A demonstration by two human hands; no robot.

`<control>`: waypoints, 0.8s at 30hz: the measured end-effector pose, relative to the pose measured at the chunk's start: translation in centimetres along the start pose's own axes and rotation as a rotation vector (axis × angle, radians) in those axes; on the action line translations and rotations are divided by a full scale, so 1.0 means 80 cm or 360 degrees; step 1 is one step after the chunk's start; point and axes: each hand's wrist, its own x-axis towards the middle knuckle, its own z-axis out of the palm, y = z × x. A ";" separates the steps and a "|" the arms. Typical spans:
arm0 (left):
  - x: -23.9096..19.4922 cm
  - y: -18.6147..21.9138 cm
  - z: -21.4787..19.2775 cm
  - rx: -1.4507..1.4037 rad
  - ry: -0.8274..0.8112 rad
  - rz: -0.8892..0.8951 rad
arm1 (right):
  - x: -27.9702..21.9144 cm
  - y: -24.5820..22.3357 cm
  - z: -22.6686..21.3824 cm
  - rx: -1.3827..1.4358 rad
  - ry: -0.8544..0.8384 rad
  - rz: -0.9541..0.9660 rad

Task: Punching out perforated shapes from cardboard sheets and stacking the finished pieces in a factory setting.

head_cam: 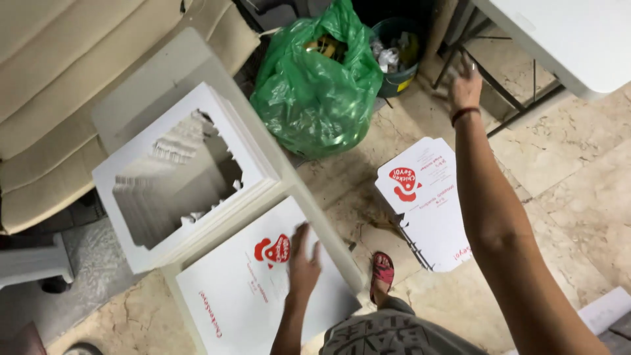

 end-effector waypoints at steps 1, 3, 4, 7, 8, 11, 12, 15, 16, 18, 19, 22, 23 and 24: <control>-0.041 -0.021 -0.029 0.0102 0.0131 -0.0146 | -0.025 -0.040 0.008 -0.0016 -0.0071 -0.0175; -0.125 -0.113 -0.068 0.0197 0.0289 -0.0307 | -0.077 -0.071 0.023 -0.0038 -0.0171 -0.0368; -0.175 -0.177 -0.078 0.0525 0.0289 -0.0782 | -0.104 -0.062 0.028 -0.0094 -0.0235 -0.0461; -0.319 -0.217 -0.140 0.0786 0.0329 -0.1648 | -0.227 0.061 0.008 -0.0538 -0.0607 -0.0416; -0.341 -0.224 -0.162 0.0702 0.0411 -0.1882 | -0.262 0.110 -0.003 -0.0866 -0.0802 -0.0365; -0.359 -0.234 -0.196 0.0636 0.0387 -0.1755 | -0.458 0.140 -0.009 -0.1285 -0.0993 -0.0277; -0.378 -0.228 -0.213 0.0634 0.0391 -0.1808 | -0.508 0.178 -0.023 -0.1308 -0.1041 -0.0271; -0.384 -0.254 -0.248 0.0544 0.0263 -0.1768 | -0.601 0.263 -0.037 -0.1406 -0.0904 -0.0287; -0.394 -0.270 -0.257 0.0533 0.0225 -0.1800 | -0.624 0.281 -0.038 -0.1479 -0.0841 -0.0294; -0.401 -0.284 -0.272 0.0516 0.0172 -0.1820 | -0.657 0.298 -0.043 -0.1556 -0.0759 -0.0295; -0.401 -0.284 -0.284 0.0307 0.0220 -0.1785 | -0.665 0.299 -0.038 -0.1594 -0.0660 -0.0152; -0.410 -0.312 -0.284 -0.0056 0.0345 -0.1714 | -0.671 0.287 -0.021 -0.1778 -0.0578 -0.0200; -0.416 -0.328 -0.277 -0.0220 0.0444 -0.1646 | -0.664 0.283 -0.008 -0.1902 -0.0572 -0.0427; -0.428 -0.328 -0.275 -0.0203 0.0463 -0.1687 | -0.656 0.297 -0.023 -0.1905 -0.0622 -0.0425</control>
